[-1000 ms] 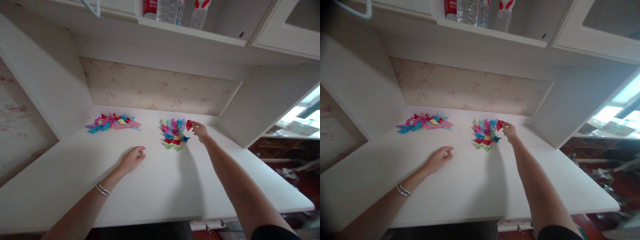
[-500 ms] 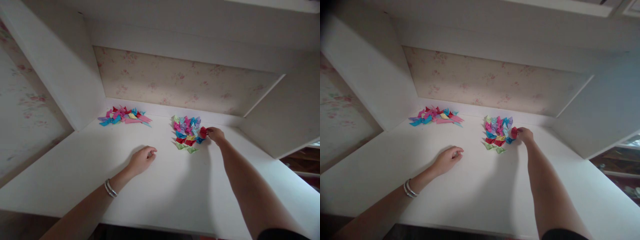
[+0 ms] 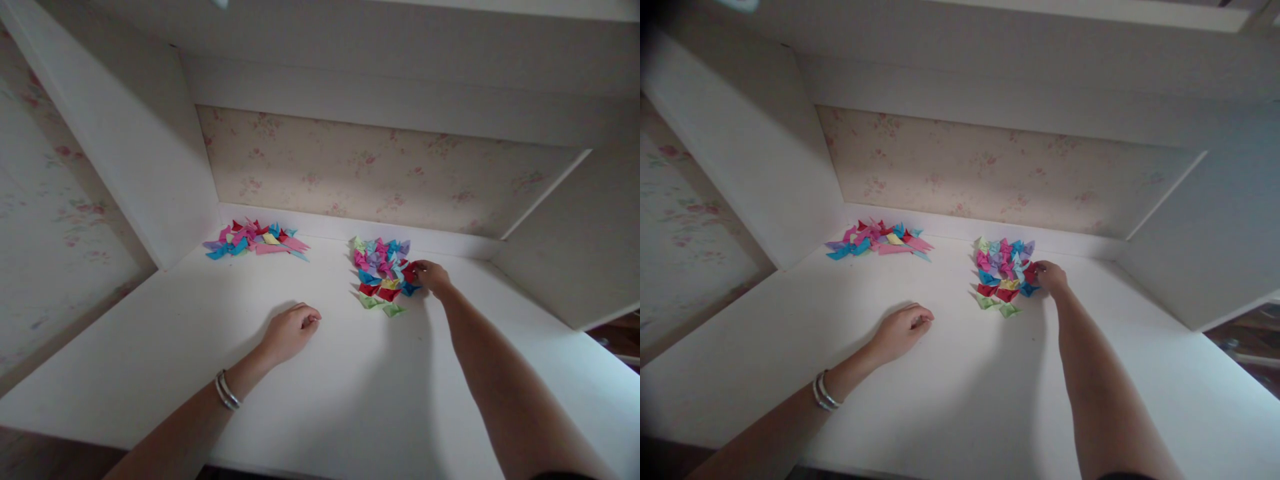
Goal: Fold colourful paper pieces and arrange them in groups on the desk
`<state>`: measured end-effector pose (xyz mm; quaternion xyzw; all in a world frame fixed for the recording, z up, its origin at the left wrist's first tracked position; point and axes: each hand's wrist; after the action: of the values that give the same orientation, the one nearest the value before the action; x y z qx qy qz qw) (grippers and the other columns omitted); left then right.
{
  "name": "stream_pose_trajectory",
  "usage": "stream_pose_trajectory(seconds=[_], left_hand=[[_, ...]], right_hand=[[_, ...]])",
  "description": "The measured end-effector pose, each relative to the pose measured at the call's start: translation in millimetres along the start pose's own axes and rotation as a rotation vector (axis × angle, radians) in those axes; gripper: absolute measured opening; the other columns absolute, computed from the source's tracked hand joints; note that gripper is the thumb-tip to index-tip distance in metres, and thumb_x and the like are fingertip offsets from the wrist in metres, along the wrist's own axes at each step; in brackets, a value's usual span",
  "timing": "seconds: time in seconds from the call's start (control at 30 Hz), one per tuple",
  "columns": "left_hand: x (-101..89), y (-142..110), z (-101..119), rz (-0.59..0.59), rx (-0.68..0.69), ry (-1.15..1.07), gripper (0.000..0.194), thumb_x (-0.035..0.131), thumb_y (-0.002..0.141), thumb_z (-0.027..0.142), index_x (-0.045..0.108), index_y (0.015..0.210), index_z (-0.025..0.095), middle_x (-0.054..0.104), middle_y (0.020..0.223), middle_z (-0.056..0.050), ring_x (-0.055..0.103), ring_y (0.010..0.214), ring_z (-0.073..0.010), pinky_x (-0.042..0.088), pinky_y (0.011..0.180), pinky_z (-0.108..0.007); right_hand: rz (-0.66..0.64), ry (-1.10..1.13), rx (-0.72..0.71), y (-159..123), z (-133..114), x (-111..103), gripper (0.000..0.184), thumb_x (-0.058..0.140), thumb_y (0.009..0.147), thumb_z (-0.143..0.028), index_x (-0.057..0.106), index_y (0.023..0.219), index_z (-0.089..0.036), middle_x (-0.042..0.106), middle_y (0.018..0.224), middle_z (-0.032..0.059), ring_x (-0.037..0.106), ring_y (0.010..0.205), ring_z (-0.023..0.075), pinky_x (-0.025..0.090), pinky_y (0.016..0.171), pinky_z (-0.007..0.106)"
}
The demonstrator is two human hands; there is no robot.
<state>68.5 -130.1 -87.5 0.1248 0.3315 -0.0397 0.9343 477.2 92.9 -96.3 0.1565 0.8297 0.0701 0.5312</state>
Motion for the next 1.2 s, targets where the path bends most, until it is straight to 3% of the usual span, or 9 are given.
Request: stream_pose_trajectory(seconds=[0.3, 0.43, 0.57, 0.63, 0.73, 0.83, 0.9, 1.0, 1.2], left_hand=[[-1.6, -1.0, 0.6, -0.009, 0.013, 0.095, 0.017, 0.054, 0.082, 0.023, 0.069, 0.089, 0.025, 0.069, 0.089, 0.002, 0.061, 0.078, -0.013, 0.043, 0.069, -0.022], [-2.4, -0.8, 0.1, -0.006, 0.024, 0.106, 0.017, 0.054, 0.081, 0.023, 0.07, 0.088, 0.024, 0.069, 0.088, 0.001, 0.062, 0.078, -0.0135, 0.044, 0.069, -0.023], [-3.2, -0.6, -0.1, 0.003, 0.028, 0.118, 0.018, 0.054, 0.081, 0.023, 0.07, 0.089, 0.024, 0.07, 0.091, 0.001, 0.063, 0.081, -0.0138, 0.045, 0.072, -0.023], [-2.7, -1.6, 0.5, 0.014, 0.022, 0.125, 0.018, 0.054, 0.081, 0.023, 0.07, 0.089, 0.024, 0.071, 0.092, 0.001, 0.064, 0.082, -0.0141, 0.045, 0.074, -0.023], [-0.8, -2.4, 2.5, 0.029, 0.035, 0.15, 0.018, 0.054, 0.081, 0.023, 0.07, 0.089, 0.024, 0.071, 0.092, 0.0, 0.064, 0.083, -0.0144, 0.046, 0.074, -0.023], [-5.4, 5.0, -0.1, 0.039, 0.053, 0.222, 0.019, 0.054, 0.081, 0.022, 0.071, 0.088, 0.025, 0.072, 0.093, 0.002, 0.064, 0.084, -0.0127, 0.047, 0.076, -0.02], [-19.9, 16.8, -9.6, 0.076, -0.014, 0.304, 0.019, 0.055, 0.08, 0.021, 0.072, 0.088, 0.026, 0.073, 0.094, 0.003, 0.065, 0.086, -0.0117, 0.046, 0.08, -0.018], [-65.8, 39.3, -39.0, 0.171, -0.18, 0.413, 0.023, 0.053, 0.079, 0.019, 0.072, 0.091, 0.023, 0.073, 0.098, -0.002, 0.065, 0.091, -0.0166, 0.047, 0.084, -0.023], [-189.0, 65.4, -117.0, 0.377, -0.551, 0.611, 0.032, 0.053, 0.08, 0.027, 0.069, 0.104, 0.014, 0.067, 0.11, -0.019, 0.063, 0.096, -0.0356, 0.047, 0.078, -0.044]], right_hand=[[0.085, 0.148, 0.076, -15.6, 0.7, -20.2, 0.048, 0.051, 0.063, -0.014, 0.066, 0.109, -0.018, 0.073, 0.099, 0.0058, 0.065, 0.088, 0.0209, 0.048, 0.075, 0.031], [0.217, 0.187, 0.118, -50.4, -6.0, -37.2, 0.047, 0.046, 0.067, -0.017, 0.065, 0.11, -0.018, 0.072, 0.098, 0.008, 0.064, 0.092, 0.0236, 0.046, 0.078, 0.034], [0.334, 0.374, 0.127, -105.6, -27.8, -43.5, 0.036, 0.045, 0.071, -0.025, 0.068, 0.096, -0.018, 0.072, 0.087, 0.0086, 0.063, 0.084, 0.0245, 0.045, 0.073, 0.034], [0.261, 0.504, 0.053, -141.4, -47.7, -40.2, 0.031, 0.046, 0.071, -0.027, 0.068, 0.09, -0.018, 0.07, 0.079, 0.0069, 0.062, 0.073, 0.0222, 0.044, 0.066, 0.032], [0.037, 0.588, -0.169, -200.0, -88.2, -33.1, 0.022, 0.045, 0.073, -0.023, 0.066, 0.077, -0.018, 0.067, 0.07, 0.0036, 0.058, 0.063, 0.0181, 0.043, 0.06, 0.03], [-0.272, 0.496, -0.593, -249.5, -131.6, -30.3, 0.023, 0.046, 0.074, -0.011, 0.067, 0.079, -0.02, 0.069, 0.08, 0.0025, 0.061, 0.075, 0.0163, 0.046, 0.07, 0.028], [-0.336, 0.417, -0.804, -270.1, -154.7, -31.0, 0.029, 0.046, 0.078, -0.008, 0.067, 0.09, -0.022, 0.07, 0.091, 0.0024, 0.062, 0.085, 0.016, 0.045, 0.078, 0.028], [-0.338, 0.311, -0.995, -283.0, -174.1, -32.4, 0.028, 0.047, 0.084, -0.01, 0.066, 0.101, -0.023, 0.07, 0.101, 0.0028, 0.06, 0.096, 0.0175, 0.043, 0.087, 0.032], [-0.359, 0.29, -1.014, -283.5, -180.8, -33.5, 0.03, 0.046, 0.089, -0.015, 0.06, 0.114, -0.023, 0.067, 0.112, 0.0055, 0.057, 0.105, 0.0185, 0.04, 0.093, 0.035]])
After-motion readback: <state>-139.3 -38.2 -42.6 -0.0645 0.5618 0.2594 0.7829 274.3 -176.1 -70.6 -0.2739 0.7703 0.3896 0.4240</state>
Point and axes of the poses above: each hand's wrist, its own y-axis towards the middle knuckle, its own x-axis out of the palm, z = x × y
